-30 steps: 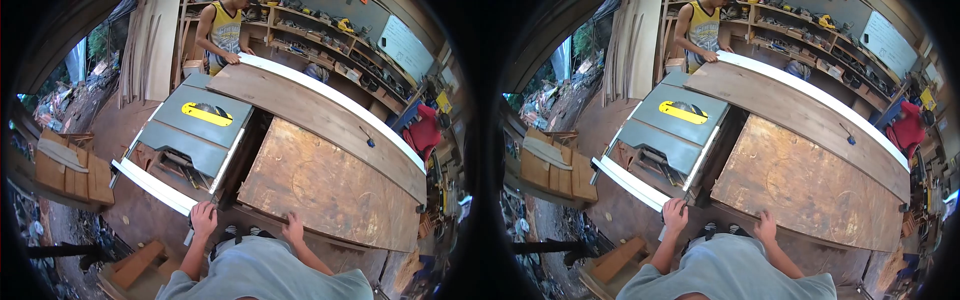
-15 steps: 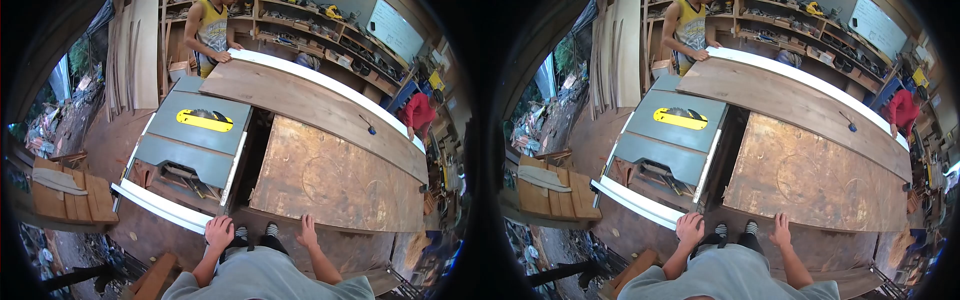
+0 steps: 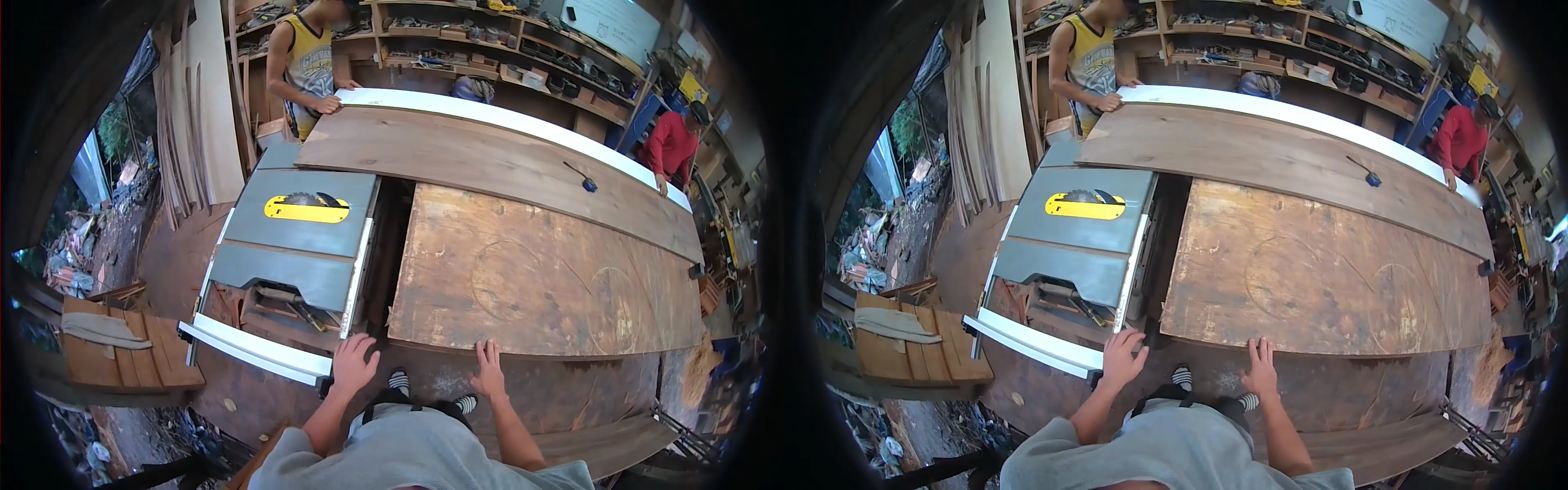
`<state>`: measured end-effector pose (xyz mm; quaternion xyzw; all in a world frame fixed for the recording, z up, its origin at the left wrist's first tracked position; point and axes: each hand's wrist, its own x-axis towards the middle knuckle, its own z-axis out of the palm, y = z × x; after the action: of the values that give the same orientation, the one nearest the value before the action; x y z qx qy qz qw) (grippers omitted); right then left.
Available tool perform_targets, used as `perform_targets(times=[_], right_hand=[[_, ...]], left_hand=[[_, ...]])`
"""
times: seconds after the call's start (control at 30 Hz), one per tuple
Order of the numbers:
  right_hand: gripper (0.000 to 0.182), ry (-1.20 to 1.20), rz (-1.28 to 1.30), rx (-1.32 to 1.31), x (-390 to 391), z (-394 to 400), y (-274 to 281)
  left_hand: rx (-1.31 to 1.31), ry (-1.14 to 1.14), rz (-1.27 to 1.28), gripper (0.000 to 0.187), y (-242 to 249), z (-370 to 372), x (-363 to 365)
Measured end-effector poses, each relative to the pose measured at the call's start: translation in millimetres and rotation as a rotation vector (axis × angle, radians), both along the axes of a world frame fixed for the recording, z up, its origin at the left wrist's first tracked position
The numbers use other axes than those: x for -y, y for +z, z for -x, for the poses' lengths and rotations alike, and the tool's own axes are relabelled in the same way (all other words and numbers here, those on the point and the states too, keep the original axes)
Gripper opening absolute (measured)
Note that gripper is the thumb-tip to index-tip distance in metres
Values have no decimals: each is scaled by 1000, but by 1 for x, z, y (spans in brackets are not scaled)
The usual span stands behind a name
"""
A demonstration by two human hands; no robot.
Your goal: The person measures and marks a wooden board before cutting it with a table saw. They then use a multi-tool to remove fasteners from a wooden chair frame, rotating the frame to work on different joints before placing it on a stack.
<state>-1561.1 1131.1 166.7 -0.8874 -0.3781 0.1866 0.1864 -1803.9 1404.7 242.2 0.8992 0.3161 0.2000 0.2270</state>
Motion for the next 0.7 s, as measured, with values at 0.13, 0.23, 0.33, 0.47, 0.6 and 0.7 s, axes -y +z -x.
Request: perform_targets(times=[0.13, 0.23, 0.33, 0.47, 0.6, 0.7], right_hand=[[71, -177, -128, -108, 40, -19, 4], [61, -380, -127, -90, 103, -26, -19], [49, -716, -42, -351, 211, -29, -71], [36, -994, 63, -466, 466, 19, -306], [40, -1545, 141, -1029, 546, 56, -235], [38, -1605, 88, -1061, 567, 54, -225]], left_hand=[[-135, -169, 17, 45, -21, -70, 23], [-281, -273, 60, 59, -36, -125, 64], [-457, -338, 157, 75, -39, -167, 110], [-711, -305, 159, 87, -42, -195, 157], [-755, -260, 40, 91, -67, -198, 180], [-839, -236, 3, 98, -59, -207, 191]])
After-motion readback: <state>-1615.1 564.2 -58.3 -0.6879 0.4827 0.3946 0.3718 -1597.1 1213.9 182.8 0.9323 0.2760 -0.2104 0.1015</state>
